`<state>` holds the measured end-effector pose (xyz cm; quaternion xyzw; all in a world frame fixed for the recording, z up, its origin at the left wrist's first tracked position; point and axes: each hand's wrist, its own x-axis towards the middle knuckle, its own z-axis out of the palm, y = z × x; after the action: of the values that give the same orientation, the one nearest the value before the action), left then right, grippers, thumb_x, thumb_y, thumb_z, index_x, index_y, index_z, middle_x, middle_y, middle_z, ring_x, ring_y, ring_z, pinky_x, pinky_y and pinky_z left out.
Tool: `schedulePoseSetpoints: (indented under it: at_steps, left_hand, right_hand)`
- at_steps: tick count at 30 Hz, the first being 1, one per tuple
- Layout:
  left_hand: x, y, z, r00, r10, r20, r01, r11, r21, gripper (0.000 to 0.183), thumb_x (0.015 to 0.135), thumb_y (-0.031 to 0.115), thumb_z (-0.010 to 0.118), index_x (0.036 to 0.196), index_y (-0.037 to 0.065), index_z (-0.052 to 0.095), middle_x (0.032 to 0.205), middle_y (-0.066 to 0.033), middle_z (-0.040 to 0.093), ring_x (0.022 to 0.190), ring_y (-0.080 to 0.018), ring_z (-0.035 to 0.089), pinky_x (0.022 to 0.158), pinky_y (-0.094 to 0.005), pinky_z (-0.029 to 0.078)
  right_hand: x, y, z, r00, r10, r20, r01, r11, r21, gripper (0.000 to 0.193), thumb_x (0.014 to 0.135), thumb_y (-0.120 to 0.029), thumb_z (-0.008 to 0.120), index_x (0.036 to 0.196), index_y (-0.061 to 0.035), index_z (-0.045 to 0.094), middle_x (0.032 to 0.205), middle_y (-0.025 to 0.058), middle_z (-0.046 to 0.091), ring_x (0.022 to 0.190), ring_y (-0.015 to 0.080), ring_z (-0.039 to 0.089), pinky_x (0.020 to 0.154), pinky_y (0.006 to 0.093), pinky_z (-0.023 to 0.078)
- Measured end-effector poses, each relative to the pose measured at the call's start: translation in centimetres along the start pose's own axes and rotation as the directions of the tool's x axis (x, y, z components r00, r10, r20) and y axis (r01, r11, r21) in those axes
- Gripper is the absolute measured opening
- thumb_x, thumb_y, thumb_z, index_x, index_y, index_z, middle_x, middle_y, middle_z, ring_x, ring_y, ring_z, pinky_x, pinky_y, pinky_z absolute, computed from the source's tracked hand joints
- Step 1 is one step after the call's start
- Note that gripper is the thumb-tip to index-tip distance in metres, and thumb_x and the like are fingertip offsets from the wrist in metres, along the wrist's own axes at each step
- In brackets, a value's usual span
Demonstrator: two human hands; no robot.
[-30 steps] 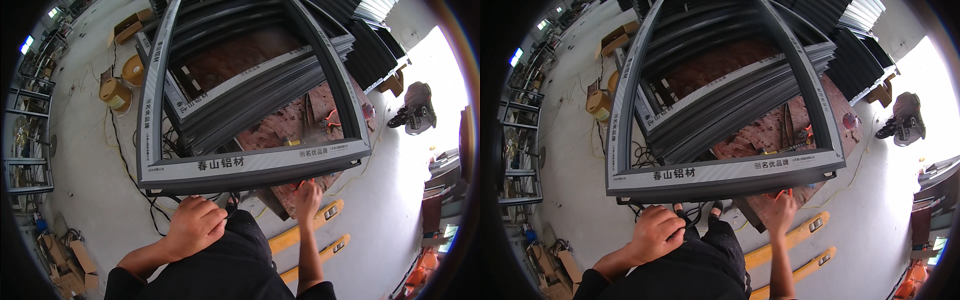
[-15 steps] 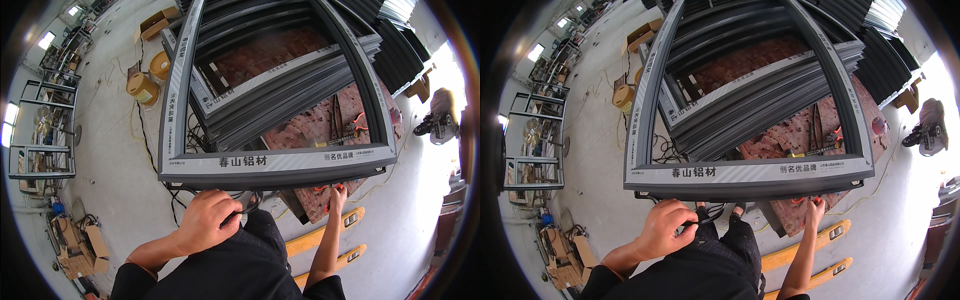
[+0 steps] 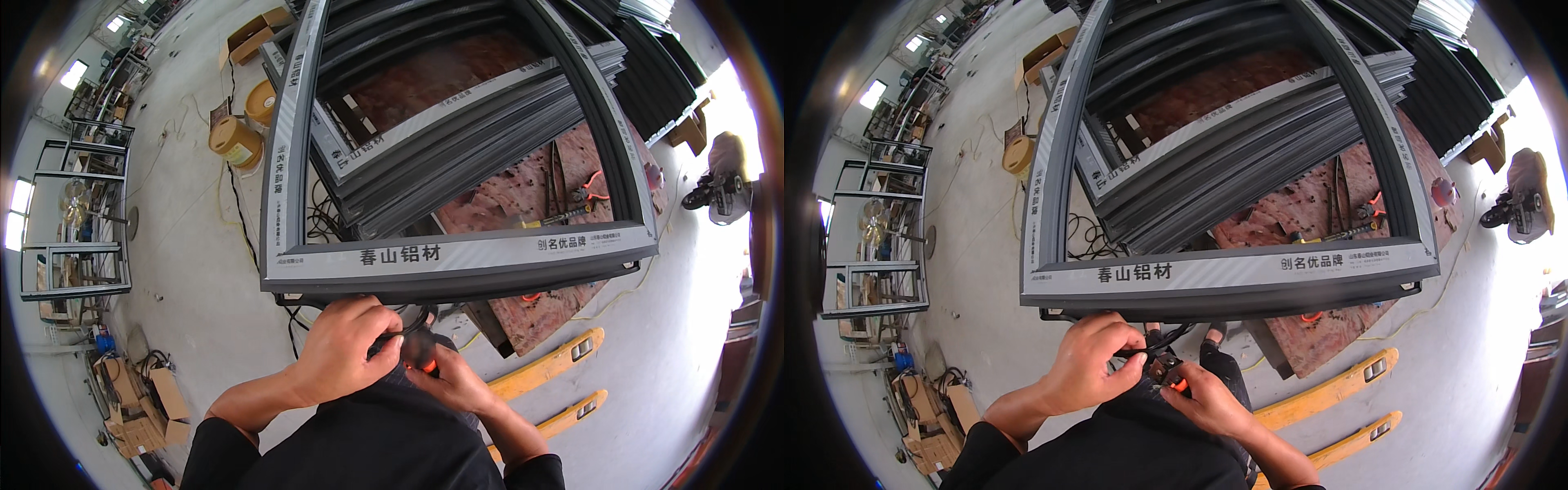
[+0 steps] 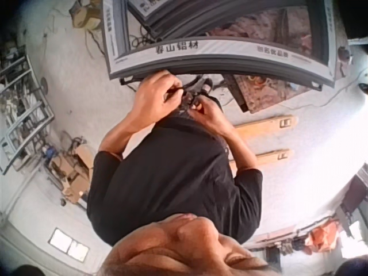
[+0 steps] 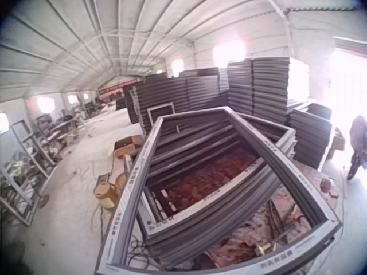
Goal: The person installs a black sealant strip into the frame of a window using a pair of pliers to trim the strip and pressing it into the groove by hand.
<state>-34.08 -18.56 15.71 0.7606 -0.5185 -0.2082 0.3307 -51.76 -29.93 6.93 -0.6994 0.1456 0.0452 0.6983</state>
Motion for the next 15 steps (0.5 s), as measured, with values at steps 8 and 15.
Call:
schedulePoseSetpoints:
  at_steps: [8, 15]
  left_hand:
    - [-0.2, 0.0, -0.8, 0.996, 0.025, 0.087, -0.024, 1.000, -0.005, 0.013, 0.075, 0.007, 0.069, 0.082, 0.004, 0.059, 0.075, -0.0074, 0.059, 0.068, -0.0255, 0.059, 0.062, -0.0357, 0.047]
    - [0.6, -0.1, -1.2, 0.980, -0.042, 0.193, 0.048, 0.998, -0.026, 0.013, 0.076, 0.008, 0.068, 0.081, 0.004, 0.057, 0.076, -0.0080, 0.060, 0.067, -0.0257, 0.061, 0.061, -0.0356, 0.048]
  right_hand:
    - [0.3, 0.5, 0.9, 0.999, 0.052, -0.013, -0.048, 0.980, 0.192, 0.026, 0.089, -0.015, 0.069, 0.105, 0.0028, 0.057, 0.096, 0.0154, 0.062, 0.085, 0.0241, 0.062, 0.078, 0.0335, 0.048]
    - [0.3, -0.5, 0.2, 0.967, -0.168, -0.190, 0.098, 0.940, -0.328, 0.032, 0.081, -0.008, 0.070, 0.107, 0.0039, 0.055, 0.099, 0.0183, 0.057, 0.093, 0.0381, 0.057, 0.080, 0.0411, 0.048]
